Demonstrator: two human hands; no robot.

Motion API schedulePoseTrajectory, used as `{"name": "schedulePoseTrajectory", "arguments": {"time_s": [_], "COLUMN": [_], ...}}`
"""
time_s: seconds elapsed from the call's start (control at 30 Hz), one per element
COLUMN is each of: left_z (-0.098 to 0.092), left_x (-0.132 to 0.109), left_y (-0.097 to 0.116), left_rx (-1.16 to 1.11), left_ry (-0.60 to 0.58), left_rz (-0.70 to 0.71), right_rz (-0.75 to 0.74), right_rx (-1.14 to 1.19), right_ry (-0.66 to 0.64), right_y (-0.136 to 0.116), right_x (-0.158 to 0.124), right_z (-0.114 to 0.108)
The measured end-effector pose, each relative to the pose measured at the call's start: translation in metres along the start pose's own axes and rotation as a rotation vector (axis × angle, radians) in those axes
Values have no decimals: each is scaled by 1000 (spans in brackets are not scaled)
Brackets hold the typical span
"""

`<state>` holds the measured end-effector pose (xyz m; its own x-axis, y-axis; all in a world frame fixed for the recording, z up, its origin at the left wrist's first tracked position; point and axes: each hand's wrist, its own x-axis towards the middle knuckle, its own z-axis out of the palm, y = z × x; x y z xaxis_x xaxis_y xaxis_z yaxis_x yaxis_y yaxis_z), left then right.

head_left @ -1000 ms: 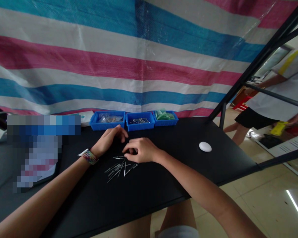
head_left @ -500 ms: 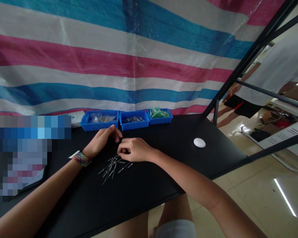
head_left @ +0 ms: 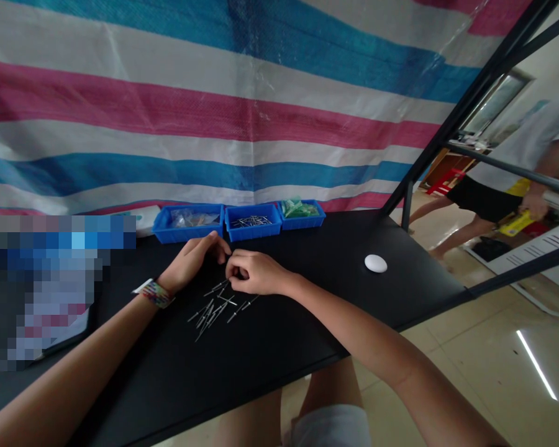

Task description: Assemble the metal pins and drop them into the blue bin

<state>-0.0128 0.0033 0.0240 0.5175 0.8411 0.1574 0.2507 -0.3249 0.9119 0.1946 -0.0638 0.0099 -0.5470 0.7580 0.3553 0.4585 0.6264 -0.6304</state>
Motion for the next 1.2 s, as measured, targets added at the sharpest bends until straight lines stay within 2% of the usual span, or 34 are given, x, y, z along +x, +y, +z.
{"name": "schedulePoseTrajectory", "arguments": {"time_s": [0.13, 0.27, 0.37, 0.67, 0.97, 1.2], "left_z": [0, -2, -3, -2, 0, -2], "left_x": [0, 0, 0, -1, -1, 0], "left_y": [-3, -3, -2, -1, -3, -11], "left_rx": [-15, 21, 62, 93, 157, 63], "left_ry": [-15, -30, -48, -49, -31, -55], "left_rz": [-43, -7, 21, 59, 47, 76], "right_rz": [80, 266, 381, 366, 323, 321], "right_rx": [190, 405, 493, 535, 534, 539], "right_ry": [154, 346, 428, 444, 521, 534], "right_y": [12, 20, 21, 17, 19, 21], "right_x": [3, 7, 9, 7, 6, 7], "right_z": [5, 6, 5, 5, 6, 7]}}
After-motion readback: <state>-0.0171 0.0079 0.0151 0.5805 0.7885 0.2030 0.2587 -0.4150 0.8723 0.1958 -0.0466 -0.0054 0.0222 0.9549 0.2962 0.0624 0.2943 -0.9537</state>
